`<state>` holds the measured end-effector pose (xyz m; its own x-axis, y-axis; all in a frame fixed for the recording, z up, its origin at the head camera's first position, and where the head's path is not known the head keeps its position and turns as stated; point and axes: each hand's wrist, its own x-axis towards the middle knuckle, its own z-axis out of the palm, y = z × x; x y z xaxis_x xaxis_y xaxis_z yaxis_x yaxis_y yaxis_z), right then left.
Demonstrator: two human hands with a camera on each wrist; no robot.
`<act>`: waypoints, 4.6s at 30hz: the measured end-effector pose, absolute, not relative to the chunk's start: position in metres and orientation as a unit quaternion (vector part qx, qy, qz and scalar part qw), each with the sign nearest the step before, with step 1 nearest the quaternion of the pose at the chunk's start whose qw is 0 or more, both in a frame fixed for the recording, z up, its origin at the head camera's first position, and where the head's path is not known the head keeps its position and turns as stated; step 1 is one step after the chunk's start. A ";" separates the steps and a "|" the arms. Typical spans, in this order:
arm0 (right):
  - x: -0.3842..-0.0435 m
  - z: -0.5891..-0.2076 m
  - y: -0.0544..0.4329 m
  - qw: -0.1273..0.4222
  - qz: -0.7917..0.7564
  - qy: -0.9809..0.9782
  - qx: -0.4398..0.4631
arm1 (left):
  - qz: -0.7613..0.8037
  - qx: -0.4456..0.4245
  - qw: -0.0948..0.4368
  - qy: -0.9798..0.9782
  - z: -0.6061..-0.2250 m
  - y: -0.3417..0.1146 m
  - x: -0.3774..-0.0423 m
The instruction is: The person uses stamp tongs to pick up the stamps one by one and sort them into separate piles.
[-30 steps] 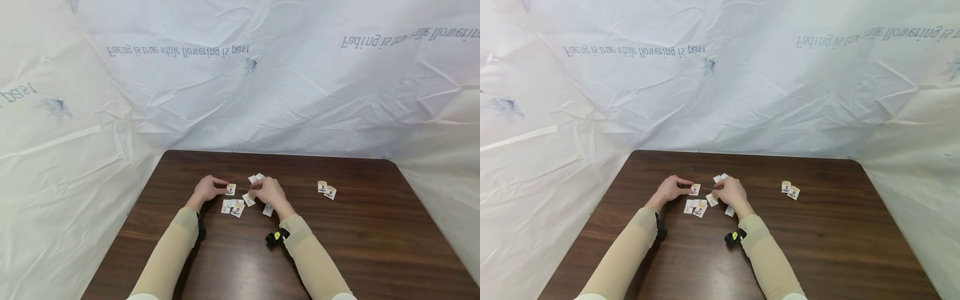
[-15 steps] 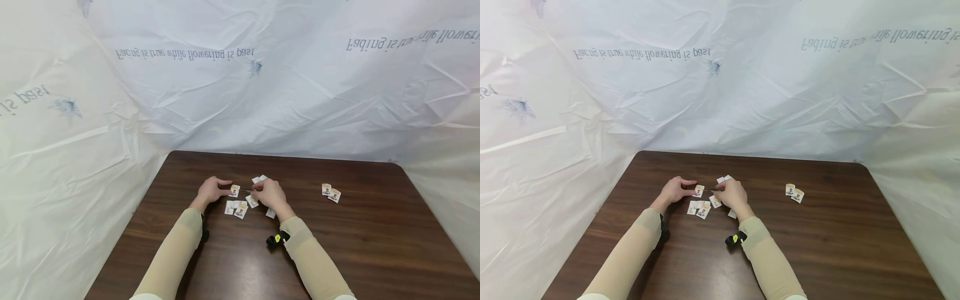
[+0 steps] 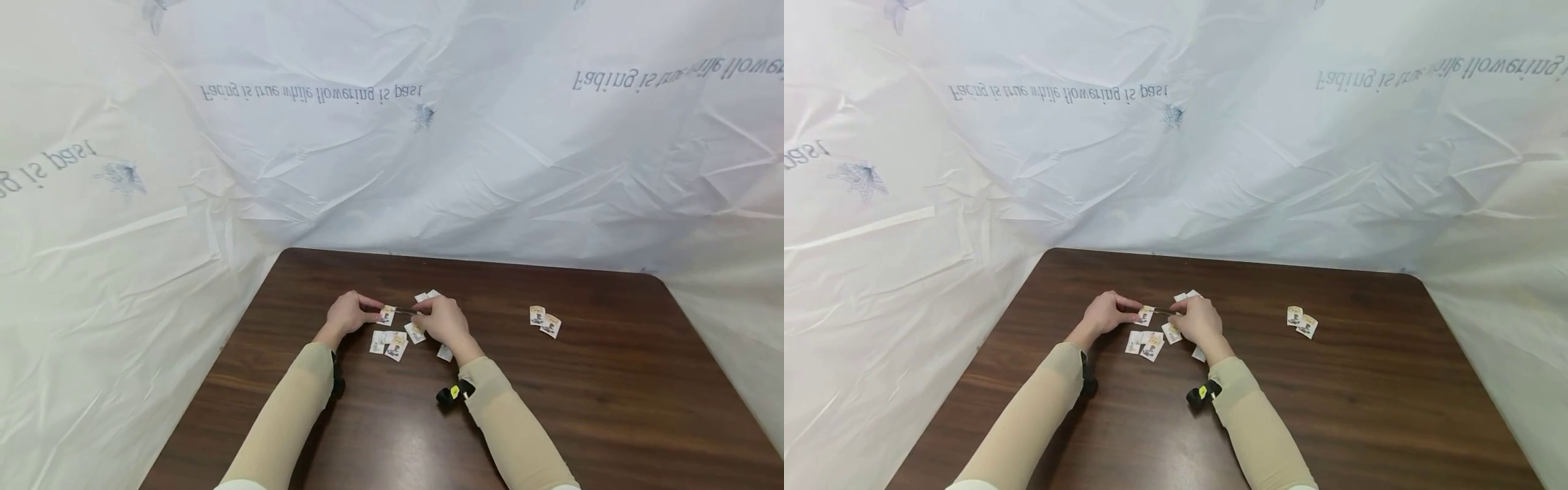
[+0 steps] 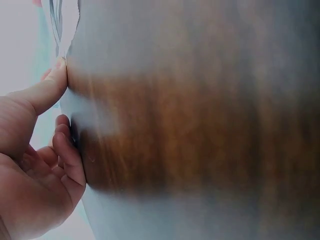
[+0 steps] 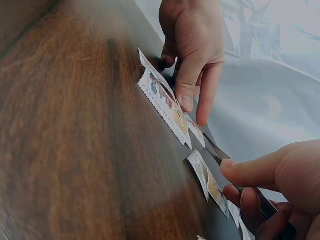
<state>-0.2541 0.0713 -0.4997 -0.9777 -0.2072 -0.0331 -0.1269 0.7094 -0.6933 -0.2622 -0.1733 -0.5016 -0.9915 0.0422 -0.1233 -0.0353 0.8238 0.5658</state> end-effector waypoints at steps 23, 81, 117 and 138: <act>-0.256 -0.499 0.072 0.094 -0.412 0.902 -0.091 | 0.287 -0.009 0.071 0.955 -0.500 -0.172 -0.261; -0.247 -0.500 0.058 0.046 -0.364 0.924 -0.106 | 0.295 -0.003 0.067 0.953 -0.503 -0.174 -0.265; -0.243 -0.499 0.053 -0.003 -0.373 0.921 -0.110 | 0.344 0.019 0.093 0.934 -0.497 -0.177 -0.265; -0.240 -0.504 0.047 -0.006 -0.368 0.926 -0.082 | 0.353 0.016 0.085 0.931 -0.500 -0.178 -0.263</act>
<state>-0.2401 0.0472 -0.5042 -0.9865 -0.1478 0.0710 -0.1562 0.7156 -0.6809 -0.2628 -0.1779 -0.4998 -0.9850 0.0895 -0.1478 -0.0310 0.7498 0.6609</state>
